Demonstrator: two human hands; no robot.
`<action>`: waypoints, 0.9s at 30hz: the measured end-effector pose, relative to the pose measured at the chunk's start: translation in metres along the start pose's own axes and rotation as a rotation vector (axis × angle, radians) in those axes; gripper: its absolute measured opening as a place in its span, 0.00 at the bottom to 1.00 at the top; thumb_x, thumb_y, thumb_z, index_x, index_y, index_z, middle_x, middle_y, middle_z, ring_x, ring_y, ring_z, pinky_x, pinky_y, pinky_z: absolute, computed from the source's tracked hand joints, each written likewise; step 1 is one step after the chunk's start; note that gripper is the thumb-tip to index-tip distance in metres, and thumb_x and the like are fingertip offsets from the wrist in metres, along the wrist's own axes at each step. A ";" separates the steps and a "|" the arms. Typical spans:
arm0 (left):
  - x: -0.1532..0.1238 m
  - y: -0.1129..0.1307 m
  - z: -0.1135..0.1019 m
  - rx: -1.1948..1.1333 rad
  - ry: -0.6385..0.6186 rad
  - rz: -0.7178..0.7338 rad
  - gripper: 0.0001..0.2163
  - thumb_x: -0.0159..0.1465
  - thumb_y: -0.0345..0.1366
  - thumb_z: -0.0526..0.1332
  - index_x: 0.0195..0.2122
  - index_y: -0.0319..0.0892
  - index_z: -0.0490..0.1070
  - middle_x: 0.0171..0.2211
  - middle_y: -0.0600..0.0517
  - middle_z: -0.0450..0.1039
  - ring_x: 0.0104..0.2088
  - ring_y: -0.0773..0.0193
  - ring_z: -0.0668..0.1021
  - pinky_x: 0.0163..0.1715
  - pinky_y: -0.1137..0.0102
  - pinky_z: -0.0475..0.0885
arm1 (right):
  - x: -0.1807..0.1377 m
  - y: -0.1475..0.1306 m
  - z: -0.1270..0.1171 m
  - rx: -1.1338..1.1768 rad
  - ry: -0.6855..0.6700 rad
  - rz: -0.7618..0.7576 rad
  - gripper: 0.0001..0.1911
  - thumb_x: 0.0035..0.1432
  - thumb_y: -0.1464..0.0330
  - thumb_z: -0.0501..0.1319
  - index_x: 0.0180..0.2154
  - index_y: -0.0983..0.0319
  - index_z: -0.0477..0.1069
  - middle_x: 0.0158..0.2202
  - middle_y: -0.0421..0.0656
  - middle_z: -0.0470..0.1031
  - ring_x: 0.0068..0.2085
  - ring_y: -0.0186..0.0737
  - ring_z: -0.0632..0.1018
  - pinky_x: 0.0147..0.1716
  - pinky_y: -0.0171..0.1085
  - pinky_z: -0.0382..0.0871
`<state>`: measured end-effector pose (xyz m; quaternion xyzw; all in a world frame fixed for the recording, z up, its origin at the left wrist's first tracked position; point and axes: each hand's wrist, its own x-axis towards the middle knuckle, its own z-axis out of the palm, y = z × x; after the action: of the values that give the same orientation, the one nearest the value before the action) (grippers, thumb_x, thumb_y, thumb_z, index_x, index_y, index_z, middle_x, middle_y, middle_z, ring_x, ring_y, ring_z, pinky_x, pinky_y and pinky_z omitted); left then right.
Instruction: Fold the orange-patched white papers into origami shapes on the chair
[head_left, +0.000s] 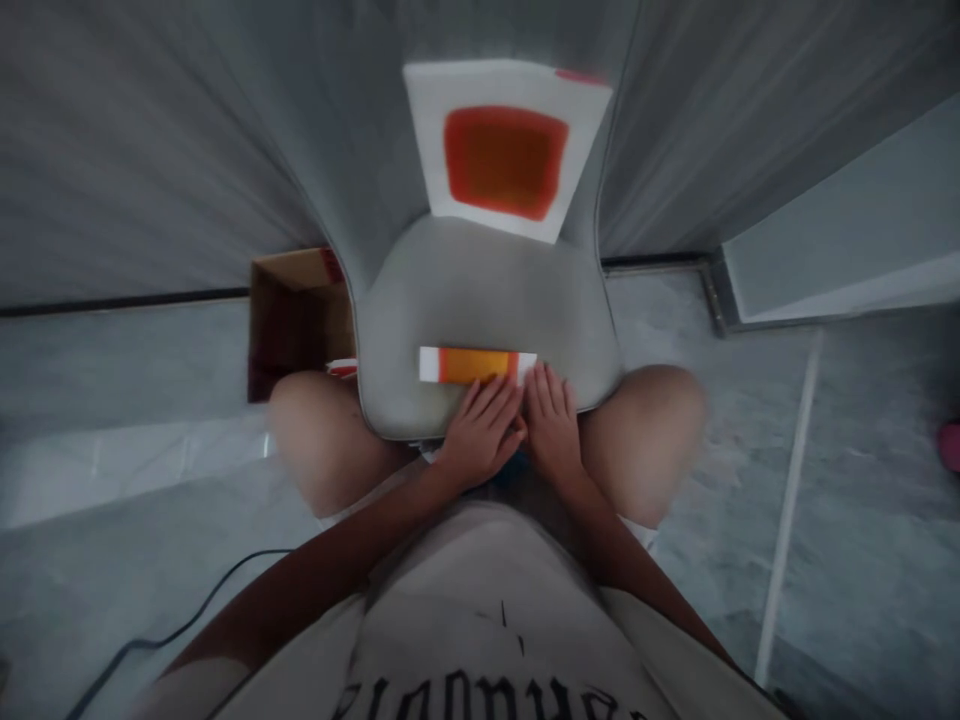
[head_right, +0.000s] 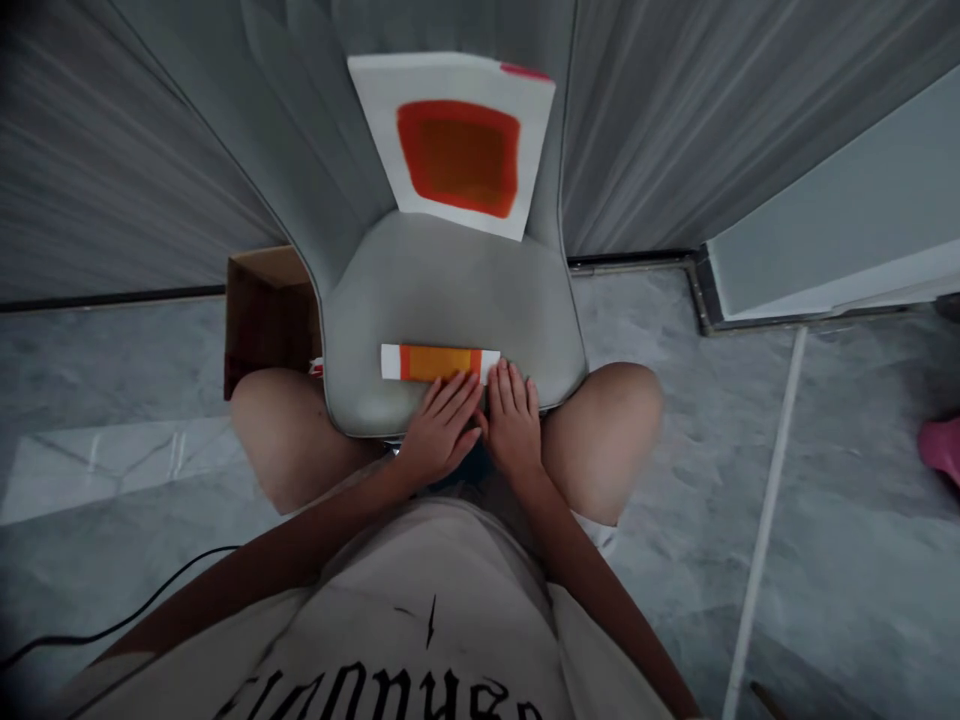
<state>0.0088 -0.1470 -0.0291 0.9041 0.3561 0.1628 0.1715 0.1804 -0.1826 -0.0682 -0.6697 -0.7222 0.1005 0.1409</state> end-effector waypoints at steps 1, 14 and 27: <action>0.002 0.002 0.004 0.027 -0.039 -0.021 0.30 0.77 0.44 0.49 0.76 0.38 0.50 0.73 0.43 0.59 0.75 0.51 0.57 0.75 0.48 0.51 | 0.000 0.000 -0.001 0.004 -0.008 -0.003 0.37 0.77 0.55 0.40 0.76 0.71 0.45 0.76 0.57 0.52 0.77 0.53 0.49 0.73 0.58 0.45; -0.058 -0.090 -0.041 0.257 -0.100 -0.275 0.30 0.77 0.46 0.46 0.77 0.37 0.49 0.75 0.42 0.51 0.76 0.49 0.55 0.75 0.46 0.47 | -0.002 -0.001 -0.002 0.005 0.013 0.025 0.40 0.76 0.50 0.42 0.76 0.70 0.43 0.76 0.58 0.53 0.77 0.54 0.51 0.73 0.60 0.46; -0.056 -0.084 -0.029 0.167 0.039 -0.282 0.30 0.77 0.45 0.49 0.76 0.38 0.51 0.75 0.42 0.53 0.76 0.50 0.57 0.75 0.47 0.45 | 0.015 -0.064 0.001 -0.059 0.149 -0.125 0.32 0.76 0.58 0.49 0.75 0.62 0.52 0.75 0.58 0.53 0.77 0.56 0.51 0.71 0.64 0.50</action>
<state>-0.0916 -0.1224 -0.0489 0.8529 0.4949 0.1243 0.1101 0.1185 -0.1727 -0.0466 -0.6328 -0.7527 0.0200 0.1805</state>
